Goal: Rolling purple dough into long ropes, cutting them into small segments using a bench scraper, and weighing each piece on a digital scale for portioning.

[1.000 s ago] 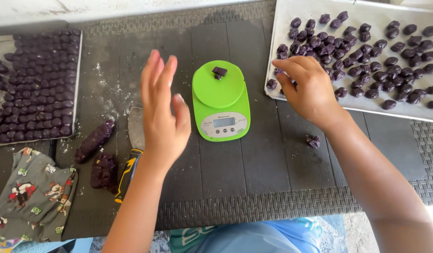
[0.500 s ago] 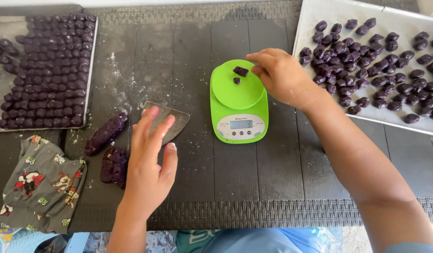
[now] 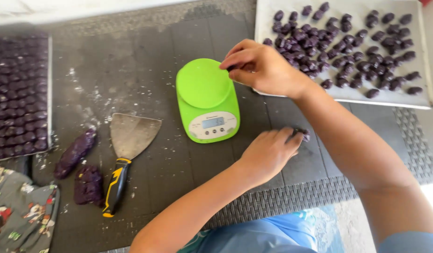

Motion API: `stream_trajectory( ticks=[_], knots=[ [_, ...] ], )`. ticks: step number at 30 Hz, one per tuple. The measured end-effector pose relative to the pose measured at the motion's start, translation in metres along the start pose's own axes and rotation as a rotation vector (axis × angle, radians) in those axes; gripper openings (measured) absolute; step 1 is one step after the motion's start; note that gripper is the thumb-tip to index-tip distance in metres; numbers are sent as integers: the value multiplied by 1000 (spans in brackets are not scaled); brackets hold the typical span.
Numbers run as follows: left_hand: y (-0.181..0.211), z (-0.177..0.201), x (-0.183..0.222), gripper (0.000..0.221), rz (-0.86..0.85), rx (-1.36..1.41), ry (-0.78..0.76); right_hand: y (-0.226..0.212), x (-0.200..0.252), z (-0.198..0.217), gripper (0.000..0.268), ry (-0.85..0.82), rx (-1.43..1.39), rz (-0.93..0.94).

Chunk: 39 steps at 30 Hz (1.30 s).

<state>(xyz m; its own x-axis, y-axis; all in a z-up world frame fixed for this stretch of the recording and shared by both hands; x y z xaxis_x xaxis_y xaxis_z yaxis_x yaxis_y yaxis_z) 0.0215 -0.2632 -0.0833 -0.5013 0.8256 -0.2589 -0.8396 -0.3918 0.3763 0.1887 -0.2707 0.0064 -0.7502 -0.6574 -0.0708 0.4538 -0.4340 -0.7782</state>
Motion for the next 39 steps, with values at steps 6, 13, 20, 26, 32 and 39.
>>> stream_trajectory(
  ticks=[6, 13, 20, 26, 32, 39],
  knots=[
    [-1, -37, -58, 21, -51, 167, -38, 22, 110, 49, 32, 119, -230, -392],
    [-125, 125, 20, 33, 203, 224, 409, 116, 244, 51, 51, 249, 130, -482],
    [-165, 191, 62, 68, 400, 84, 188, 58, 187, 45, 35, 432, -13, -358],
    [-227, 225, 225, 35, 734, -177, 98, 43, 179, 41, 18, 400, -374, -314],
    [-246, 198, 337, 50, 1141, -191, -98, 94, 214, 53, 45, 474, -126, -301],
    [-262, 199, 349, 44, 1163, -211, -93, 74, 155, 76, 38, 124, 771, -576]
  ],
)
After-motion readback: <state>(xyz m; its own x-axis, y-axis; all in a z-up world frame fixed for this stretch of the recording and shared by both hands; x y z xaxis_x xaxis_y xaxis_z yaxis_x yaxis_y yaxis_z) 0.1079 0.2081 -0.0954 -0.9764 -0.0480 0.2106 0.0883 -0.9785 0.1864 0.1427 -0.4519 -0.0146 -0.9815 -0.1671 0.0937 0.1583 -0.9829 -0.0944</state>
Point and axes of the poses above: each hand's wrist, its own x-axis away from the middle knuckle, its own z-axis out of the back of the hand, y = z × x, the point moved 8 cm from there along -x, towards the middle knuckle, and after that the axes turned 13 degrees about -y, right-handed, at the moved point
